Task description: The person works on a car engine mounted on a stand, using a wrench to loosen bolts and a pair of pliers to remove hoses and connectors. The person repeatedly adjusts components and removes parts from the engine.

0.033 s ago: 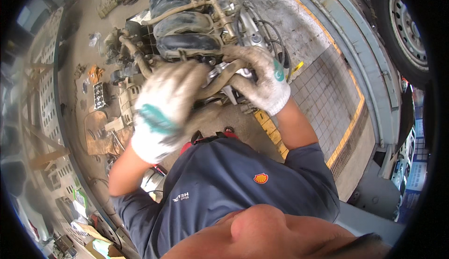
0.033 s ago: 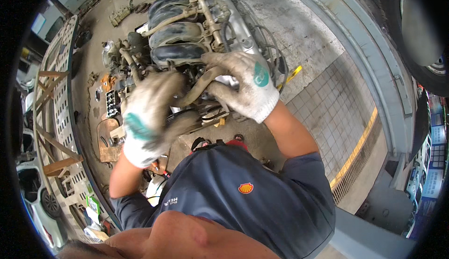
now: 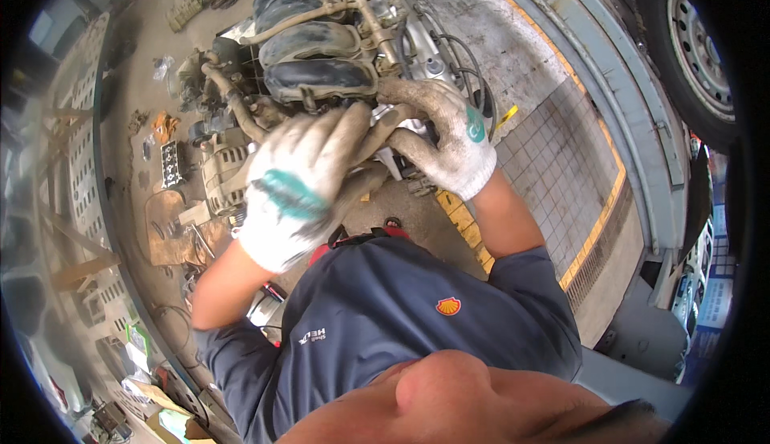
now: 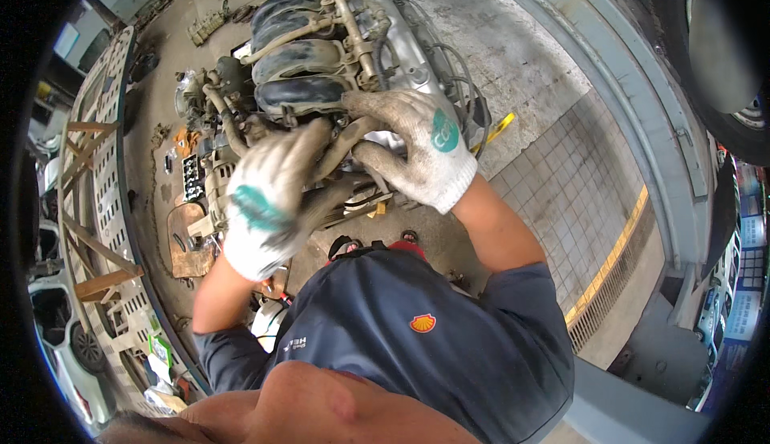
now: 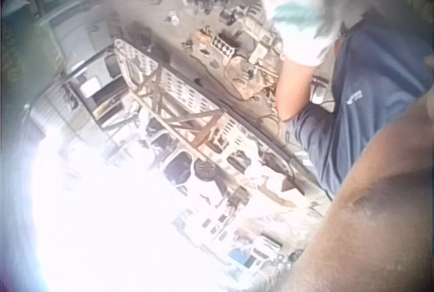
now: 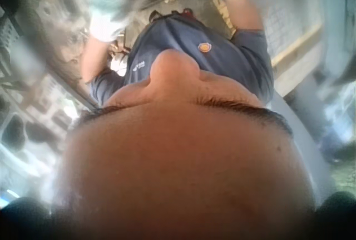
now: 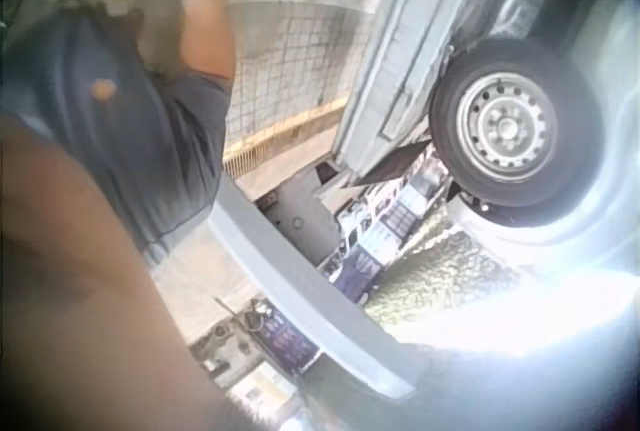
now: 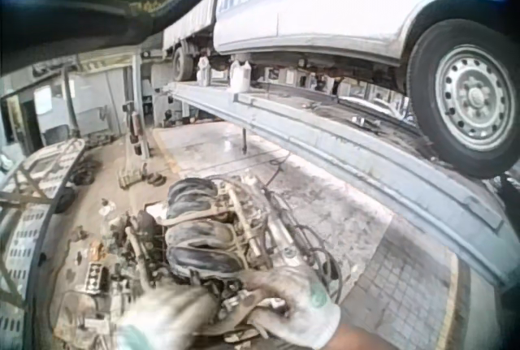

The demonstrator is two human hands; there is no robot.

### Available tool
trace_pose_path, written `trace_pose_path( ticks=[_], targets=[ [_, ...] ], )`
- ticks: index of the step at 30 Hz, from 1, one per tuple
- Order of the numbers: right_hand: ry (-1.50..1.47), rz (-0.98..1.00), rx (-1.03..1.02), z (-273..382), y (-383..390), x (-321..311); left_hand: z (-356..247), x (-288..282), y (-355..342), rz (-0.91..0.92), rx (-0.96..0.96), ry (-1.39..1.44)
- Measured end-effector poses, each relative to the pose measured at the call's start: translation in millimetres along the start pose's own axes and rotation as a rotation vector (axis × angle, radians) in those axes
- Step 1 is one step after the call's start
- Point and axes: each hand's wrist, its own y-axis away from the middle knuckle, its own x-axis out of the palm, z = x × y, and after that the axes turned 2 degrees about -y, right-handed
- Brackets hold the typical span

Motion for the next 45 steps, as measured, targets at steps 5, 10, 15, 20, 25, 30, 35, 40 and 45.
trace_pose_path(
  ticks=[5,10,15,20,25,30,35,40,45],
  targets=[
    [-0.165,-0.296,0.112,-23.6,38.6,-28.9,-5.3,31.0,-12.4,0.014,-0.069,-0.093],
    [-0.252,-0.163,0.000,-41.8,47.0,-38.6,-14.8,41.4,-24.9,-0.119,-0.110,-0.104],
    [0.348,0.068,0.086,-23.1,24.0,-21.6,-20.1,50.4,-23.2,-0.236,-0.209,-0.108],
    [0.070,0.152,0.215,-34.2,-1.3,-22.9,-26.0,49.9,-21.8,-0.202,-0.336,-0.069],
    [-0.519,-0.050,0.294,-57.8,8.0,-19.7,-35.0,45.9,-38.9,-0.078,-0.276,-0.142],
    [-0.808,-0.090,0.379,-54.9,7.6,-23.9,-36.2,50.7,-44.8,-0.074,-0.273,-0.117],
    [-0.689,-0.165,0.233,-65.1,9.9,-8.4,-32.4,49.3,-39.6,-0.049,-0.382,-0.074],
    [-0.485,-0.057,0.312,-55.9,23.0,-13.1,-25.6,42.1,-53.7,-0.134,-0.280,-0.076],
    [0.103,-0.069,-0.143,-45.5,31.1,-18.3,-28.1,42.8,-64.6,0.003,-0.322,0.006]
  ],
)
